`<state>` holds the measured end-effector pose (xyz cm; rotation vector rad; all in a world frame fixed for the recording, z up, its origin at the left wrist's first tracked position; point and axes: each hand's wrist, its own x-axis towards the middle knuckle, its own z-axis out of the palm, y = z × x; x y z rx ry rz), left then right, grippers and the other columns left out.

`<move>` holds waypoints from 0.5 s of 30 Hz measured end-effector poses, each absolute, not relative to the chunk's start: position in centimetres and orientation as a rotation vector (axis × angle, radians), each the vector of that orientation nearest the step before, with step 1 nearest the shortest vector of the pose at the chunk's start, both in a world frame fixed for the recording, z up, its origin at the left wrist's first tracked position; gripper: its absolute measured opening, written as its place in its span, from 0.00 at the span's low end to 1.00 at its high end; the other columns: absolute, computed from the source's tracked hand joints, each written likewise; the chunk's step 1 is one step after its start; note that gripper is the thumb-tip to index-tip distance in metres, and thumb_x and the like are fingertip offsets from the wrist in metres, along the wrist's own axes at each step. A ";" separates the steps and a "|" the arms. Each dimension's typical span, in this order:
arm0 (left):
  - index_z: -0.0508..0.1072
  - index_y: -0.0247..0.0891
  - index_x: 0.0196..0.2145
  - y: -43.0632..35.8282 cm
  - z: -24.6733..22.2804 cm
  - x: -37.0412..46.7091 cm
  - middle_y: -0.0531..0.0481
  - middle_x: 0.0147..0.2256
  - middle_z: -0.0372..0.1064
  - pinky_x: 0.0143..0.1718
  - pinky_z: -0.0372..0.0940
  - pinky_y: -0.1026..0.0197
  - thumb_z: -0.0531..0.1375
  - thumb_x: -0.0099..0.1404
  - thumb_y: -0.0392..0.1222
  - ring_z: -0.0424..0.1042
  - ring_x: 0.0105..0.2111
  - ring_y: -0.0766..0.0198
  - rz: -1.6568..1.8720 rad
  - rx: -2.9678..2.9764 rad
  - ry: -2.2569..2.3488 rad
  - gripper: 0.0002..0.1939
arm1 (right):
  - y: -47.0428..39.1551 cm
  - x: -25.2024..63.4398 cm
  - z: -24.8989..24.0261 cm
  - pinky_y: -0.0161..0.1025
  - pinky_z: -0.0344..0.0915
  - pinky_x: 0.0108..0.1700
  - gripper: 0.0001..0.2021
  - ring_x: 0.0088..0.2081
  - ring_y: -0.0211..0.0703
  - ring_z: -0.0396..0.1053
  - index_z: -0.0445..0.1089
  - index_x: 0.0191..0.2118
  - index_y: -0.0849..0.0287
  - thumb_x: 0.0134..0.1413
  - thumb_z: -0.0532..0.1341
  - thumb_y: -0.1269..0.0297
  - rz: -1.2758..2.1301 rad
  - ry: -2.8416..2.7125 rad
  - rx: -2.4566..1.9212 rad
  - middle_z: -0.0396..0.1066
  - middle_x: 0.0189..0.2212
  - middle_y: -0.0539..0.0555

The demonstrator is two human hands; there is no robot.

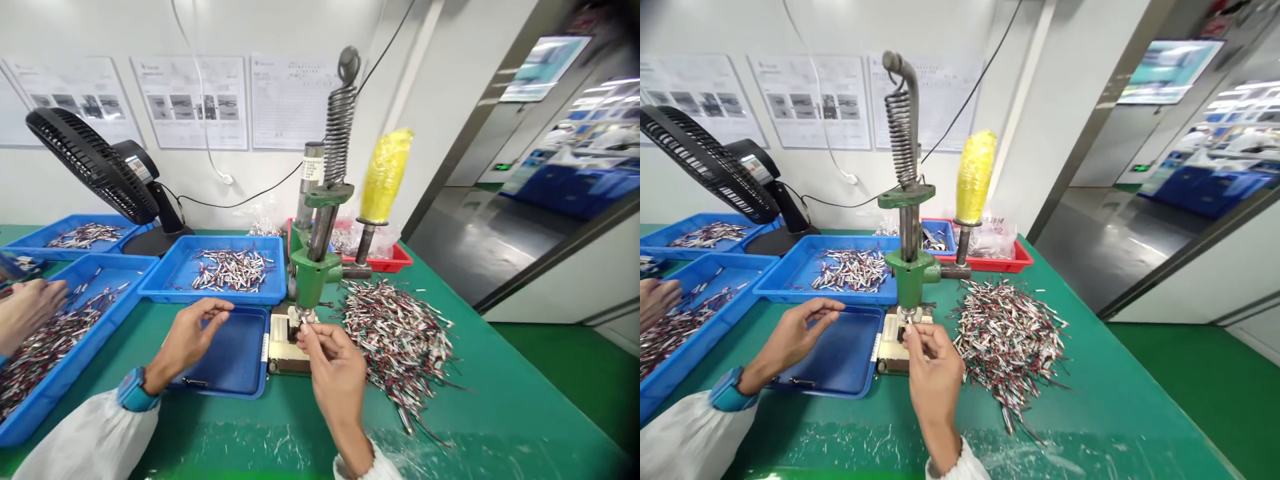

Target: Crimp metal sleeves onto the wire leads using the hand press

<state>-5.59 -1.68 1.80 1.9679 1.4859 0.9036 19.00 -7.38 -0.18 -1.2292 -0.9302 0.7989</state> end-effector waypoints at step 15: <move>0.69 0.36 0.46 -1.4 2.9 6.5 0.48 0.39 0.71 0.42 0.66 0.59 0.61 0.65 0.39 0.71 0.37 0.63 1.147 1.649 0.958 0.12 | -6.5 20.0 -2.0 0.28 0.59 0.16 0.28 0.16 0.36 0.66 0.64 0.25 0.58 0.45 0.66 0.34 1.124 -0.940 -1.371 0.70 0.17 0.50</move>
